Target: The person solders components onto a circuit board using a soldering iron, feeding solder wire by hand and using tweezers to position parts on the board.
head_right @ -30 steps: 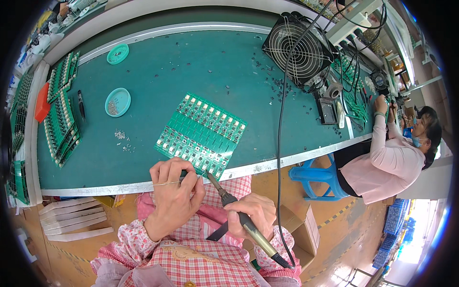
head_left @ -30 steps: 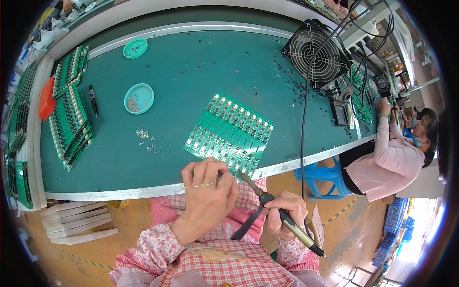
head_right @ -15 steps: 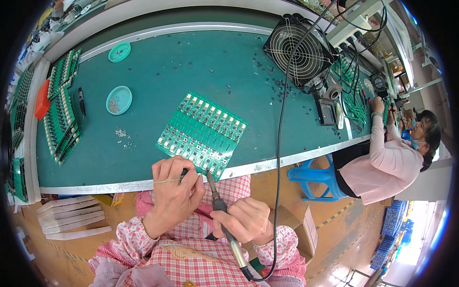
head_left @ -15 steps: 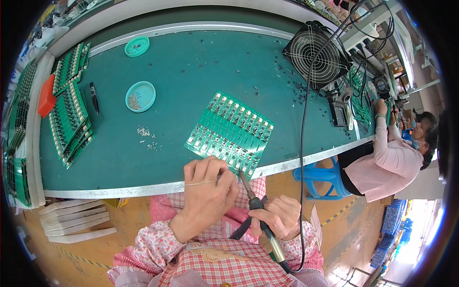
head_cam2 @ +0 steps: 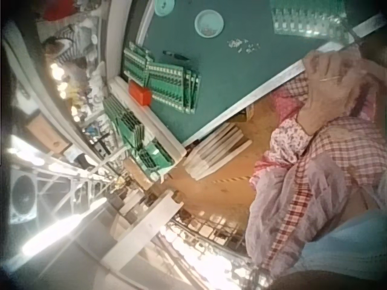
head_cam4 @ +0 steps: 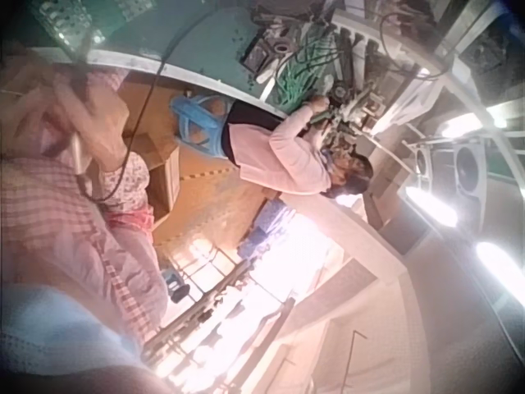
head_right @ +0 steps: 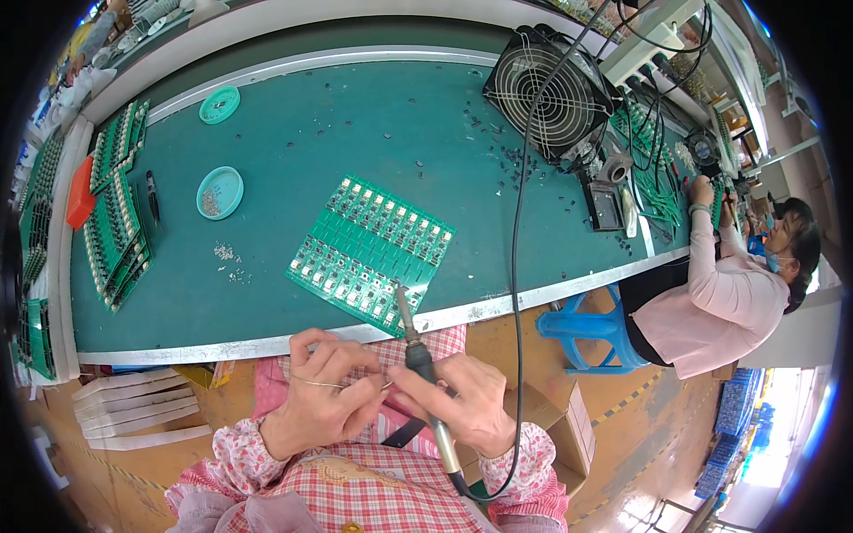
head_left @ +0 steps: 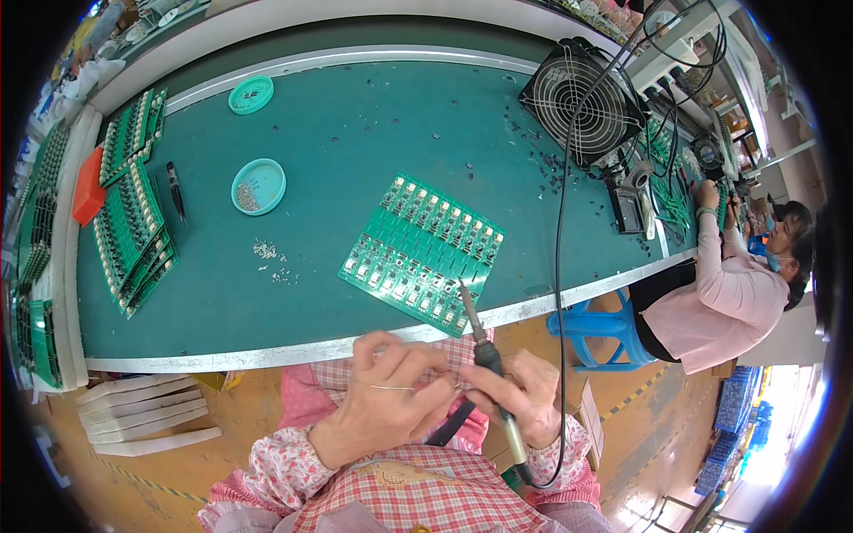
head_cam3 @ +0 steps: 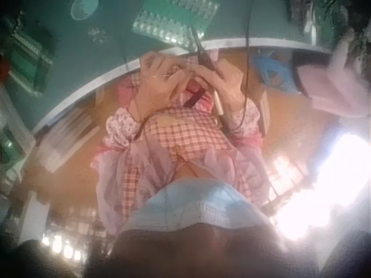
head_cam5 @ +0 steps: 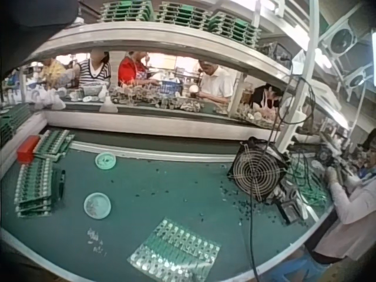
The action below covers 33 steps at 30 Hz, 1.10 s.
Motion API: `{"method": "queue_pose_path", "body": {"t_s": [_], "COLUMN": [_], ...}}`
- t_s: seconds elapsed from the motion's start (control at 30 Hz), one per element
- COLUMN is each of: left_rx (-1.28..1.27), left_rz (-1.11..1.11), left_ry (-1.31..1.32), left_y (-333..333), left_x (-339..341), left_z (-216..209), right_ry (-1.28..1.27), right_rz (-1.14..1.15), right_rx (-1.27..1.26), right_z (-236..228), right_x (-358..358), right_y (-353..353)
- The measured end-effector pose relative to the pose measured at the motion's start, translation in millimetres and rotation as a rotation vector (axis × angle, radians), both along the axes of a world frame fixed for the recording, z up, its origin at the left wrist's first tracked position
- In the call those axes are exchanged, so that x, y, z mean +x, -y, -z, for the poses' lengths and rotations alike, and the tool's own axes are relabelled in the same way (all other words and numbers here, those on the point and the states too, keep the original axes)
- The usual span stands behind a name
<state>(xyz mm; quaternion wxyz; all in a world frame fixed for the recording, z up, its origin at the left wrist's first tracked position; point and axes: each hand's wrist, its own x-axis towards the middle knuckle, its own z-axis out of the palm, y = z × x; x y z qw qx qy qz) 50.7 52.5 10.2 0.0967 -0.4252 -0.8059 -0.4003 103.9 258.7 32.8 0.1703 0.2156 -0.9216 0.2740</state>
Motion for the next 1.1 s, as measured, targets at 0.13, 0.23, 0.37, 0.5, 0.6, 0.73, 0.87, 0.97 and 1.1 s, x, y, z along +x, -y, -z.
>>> {"method": "queue_pose_path", "body": {"t_s": [0.13,0.23,0.37,0.5,0.6,0.73,0.87,0.97,1.1], "left_rx": [-0.016,-0.072,-0.01,0.041,0.045,0.042,0.031,0.023,0.008], "left_rz": [-0.096,-0.159,-0.251,-0.345,-0.329,-0.342,-0.35,-0.354,-0.367], "left_ry": [0.066,-0.001,0.036,0.047,0.042,0.043,0.023,0.014,0.017], "left_y": [4.9,9.0,2.8,-4.3,-7.5,-8.6,-9.8,-10.9,-12.4], "left_x": [3.7,2.7,3.1,0.3,-0.9,-0.5,-0.7,-1.1,-1.1], "left_z": [2.4,3.7,5.4,12.7,17.2,20.3,21.5,20.5,19.3], "right_ry": [-0.024,-0.075,-0.15,-0.105,-0.106,-0.113,-0.112,-0.117,-0.132], "right_rz": [-0.067,-0.012,0.065,0.011,-0.027,-0.039,-0.033,-0.018,-0.022], "right_rx": [0.007,-0.002,-0.283,-0.387,-0.392,-0.402,-0.404,-0.395,-0.353], "right_z": [7.5,6.0,8.4,8.4,9.3,13.3,14.1,15.4,12.0], "right_x": [-0.3,-4.4,-1.3,3.3,0.9,-0.3,-2.0,-2.1,-5.1], "right_y": [-5.2,-7.9,-9.6,-9.7,-6.5,-3.3,-0.2,1.0,3.2]}}
